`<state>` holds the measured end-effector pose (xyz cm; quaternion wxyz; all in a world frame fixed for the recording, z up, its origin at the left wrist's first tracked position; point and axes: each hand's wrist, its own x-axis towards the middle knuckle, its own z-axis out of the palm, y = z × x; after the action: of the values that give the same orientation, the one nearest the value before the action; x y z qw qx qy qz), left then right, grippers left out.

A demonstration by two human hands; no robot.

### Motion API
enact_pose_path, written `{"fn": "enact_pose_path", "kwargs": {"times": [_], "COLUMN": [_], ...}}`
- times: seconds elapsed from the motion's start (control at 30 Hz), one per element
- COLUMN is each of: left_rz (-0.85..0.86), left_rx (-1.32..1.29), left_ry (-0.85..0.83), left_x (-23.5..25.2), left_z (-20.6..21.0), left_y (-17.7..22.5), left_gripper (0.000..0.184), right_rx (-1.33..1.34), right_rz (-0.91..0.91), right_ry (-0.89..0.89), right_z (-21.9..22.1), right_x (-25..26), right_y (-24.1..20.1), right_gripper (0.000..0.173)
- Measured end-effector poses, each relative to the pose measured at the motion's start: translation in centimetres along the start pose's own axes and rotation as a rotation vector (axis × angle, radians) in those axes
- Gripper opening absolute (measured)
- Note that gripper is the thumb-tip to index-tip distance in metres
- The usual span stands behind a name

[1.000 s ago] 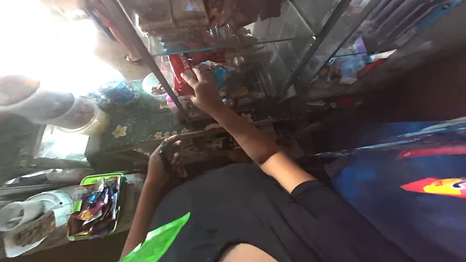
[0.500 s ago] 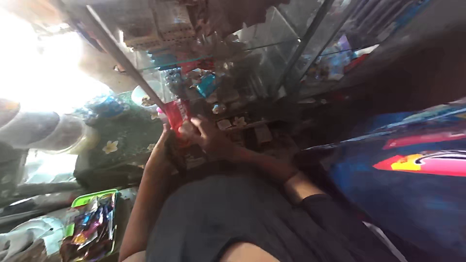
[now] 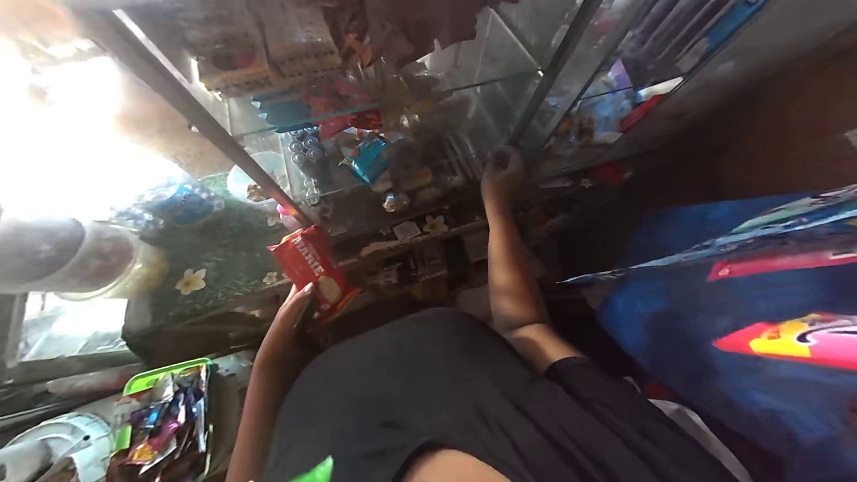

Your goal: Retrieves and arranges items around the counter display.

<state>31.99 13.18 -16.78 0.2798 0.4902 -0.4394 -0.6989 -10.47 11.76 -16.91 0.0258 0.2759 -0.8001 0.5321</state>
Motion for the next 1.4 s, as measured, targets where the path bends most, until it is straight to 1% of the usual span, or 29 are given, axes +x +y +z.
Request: {"fn": "enact_pose_path", "kwargs": {"times": [0.07,0.1,0.23,0.3,0.4,0.43,0.5,0.57,0.67,0.73,0.83,0.9,0.97,1.0,1.07,1.13,1.17,1.23,1.27,1.33,1.4], "left_rz": [0.025,0.043,0.091,0.110,0.066,0.047,0.036,0.070,0.117,0.102,0.079,0.089,0.153,0.189,0.204,0.233,0.244,0.240,0.231,0.237,0.280], "left_rx": [-0.012,-0.024,-0.132,-0.177,-0.213,-0.193,-0.171,-0.163,-0.104,-0.026,0.051,0.058,0.092,0.115,0.165,0.152,0.161,0.192,0.209,0.263,0.292], "left_ry": [0.071,0.091,0.175,0.170,0.214,0.235,0.234,0.171,0.110,0.098,0.057,-0.001,-0.090,-0.126,-0.175,-0.282,-0.321,-0.354,-0.367,-0.416,-0.481], "left_x": [-0.9,-1.6,-3.6,-4.4,-5.4,-5.6,-5.7,-5.2,-3.7,-3.1,-3.1,-2.5,-1.3,-0.7,-0.3,0.7,1.4,2.7,3.3,4.0,5.0], "left_z": [-1.0,-1.3,-2.4,-3.0,-2.7,-2.3,-2.3,-3.1,-4.1,-3.7,-1.7,-0.9,-0.5,-0.1,1.8,3.6,4.6,6.8,7.9,9.8,10.4], "left_y": [0.0,0.0,-0.3,-0.5,0.2,0.6,0.5,-0.4,-1.6,-1.3,0.1,0.0,-0.6,-0.7,0.5,1.6,2.1,2.6,2.9,3.2,2.9], "left_gripper": [0.022,0.026,0.032,0.035,0.042,0.042,0.038,0.033,0.025,0.027,0.035,0.041,0.056,0.063,0.061,0.057,0.058,0.060,0.062,0.067,0.078], "right_rx": [-0.030,-0.041,-0.031,-0.039,-0.033,-0.036,-0.054,-0.082,-0.083,-0.075,-0.049,-0.026,0.002,0.030,0.130,0.271,0.374,0.609,0.664,0.643,0.614], "right_rz": [0.018,0.043,0.220,0.224,0.199,0.201,0.198,0.156,0.124,0.095,-0.004,-0.083,-0.190,-0.242,-0.296,-0.268,-0.226,-0.053,0.012,0.054,0.137], "right_ry": [0.042,0.053,-0.034,-0.010,0.003,-0.014,-0.079,-0.095,-0.154,-0.196,-0.217,-0.256,-0.301,-0.318,-0.396,-0.600,-0.739,-1.027,-1.073,-0.992,-0.906], "right_z": [-0.1,-0.1,0.4,1.0,1.2,1.1,1.0,1.6,2.1,2.3,3.0,3.4,3.2,2.8,1.0,-1.8,-2.7,-3.9,-4.3,-5.0,-5.9], "right_x": [0.0,0.0,0.0,-0.1,-0.6,-1.0,-2.3,-3.4,-5.0,-6.0,-7.7,-8.6,-9.4,-9.9,-11.7,-13.4,-14.0,-14.7,-14.8,-14.6,-13.2], "right_y": [-0.4,-0.5,-1.6,-1.9,-2.2,-2.8,-3.8,-4.0,-4.7,-5.5,-5.9,-6.0,-5.9,-5.8,-5.7,-5.9,-5.8,-5.3,-5.0,-4.3,-3.8], "right_gripper": [0.028,0.030,0.037,0.038,0.037,0.036,0.043,0.048,0.048,0.044,0.043,0.041,0.041,0.043,0.055,0.061,0.062,0.068,0.068,0.058,0.048]}}
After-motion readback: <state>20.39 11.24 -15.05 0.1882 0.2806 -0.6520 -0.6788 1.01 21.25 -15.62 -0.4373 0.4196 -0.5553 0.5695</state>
